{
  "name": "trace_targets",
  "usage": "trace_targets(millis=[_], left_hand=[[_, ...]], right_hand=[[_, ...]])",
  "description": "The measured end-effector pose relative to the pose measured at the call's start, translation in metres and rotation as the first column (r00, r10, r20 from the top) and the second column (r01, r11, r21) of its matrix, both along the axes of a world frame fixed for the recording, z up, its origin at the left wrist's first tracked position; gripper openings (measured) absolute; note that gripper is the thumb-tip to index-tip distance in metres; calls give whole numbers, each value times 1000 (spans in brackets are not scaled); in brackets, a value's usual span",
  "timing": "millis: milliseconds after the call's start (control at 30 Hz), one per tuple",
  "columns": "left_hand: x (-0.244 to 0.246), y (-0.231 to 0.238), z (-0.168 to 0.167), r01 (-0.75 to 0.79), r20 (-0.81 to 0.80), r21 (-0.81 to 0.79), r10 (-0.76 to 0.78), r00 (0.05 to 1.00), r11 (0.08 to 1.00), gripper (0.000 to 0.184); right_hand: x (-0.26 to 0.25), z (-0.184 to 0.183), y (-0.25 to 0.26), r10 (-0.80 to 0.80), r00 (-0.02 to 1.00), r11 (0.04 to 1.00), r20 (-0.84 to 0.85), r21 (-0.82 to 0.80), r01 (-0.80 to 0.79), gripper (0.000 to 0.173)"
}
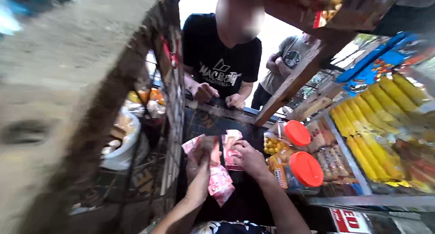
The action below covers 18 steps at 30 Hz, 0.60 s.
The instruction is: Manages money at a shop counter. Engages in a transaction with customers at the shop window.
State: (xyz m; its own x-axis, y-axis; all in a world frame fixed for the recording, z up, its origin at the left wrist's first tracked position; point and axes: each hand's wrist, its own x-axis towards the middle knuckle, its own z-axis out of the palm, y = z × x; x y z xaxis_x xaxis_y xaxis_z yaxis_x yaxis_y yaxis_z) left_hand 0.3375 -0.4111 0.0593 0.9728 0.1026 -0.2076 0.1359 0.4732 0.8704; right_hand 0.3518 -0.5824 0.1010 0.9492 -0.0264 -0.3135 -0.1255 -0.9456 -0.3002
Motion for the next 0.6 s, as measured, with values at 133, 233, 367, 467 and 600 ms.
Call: trace_targets(millis=[133,233,367,467,600], left_hand=[[0,0,2,25,-90,19,-23,996,999,25],[-2,2,2,62,-85,19,-60,995,998,28],[-5,2,4,128,-52,-56,-131,990,990,29],[-10,2,0,75,-20,-139,-78,997,987,14],[-8,3,0,46,7,-66,-46,999,997,15]], right_hand=[[-15,-3,0,-79,966,964,245,264,12,28],[-27,-3,18,-259,888,797,379,603,-25,27],[-29,-10,37,-368,840,640,399,764,-82,16],[-34,-1,36,-457,842,446,288,893,-63,5],[-46,11,22,-371,928,242,15,967,80,22]])
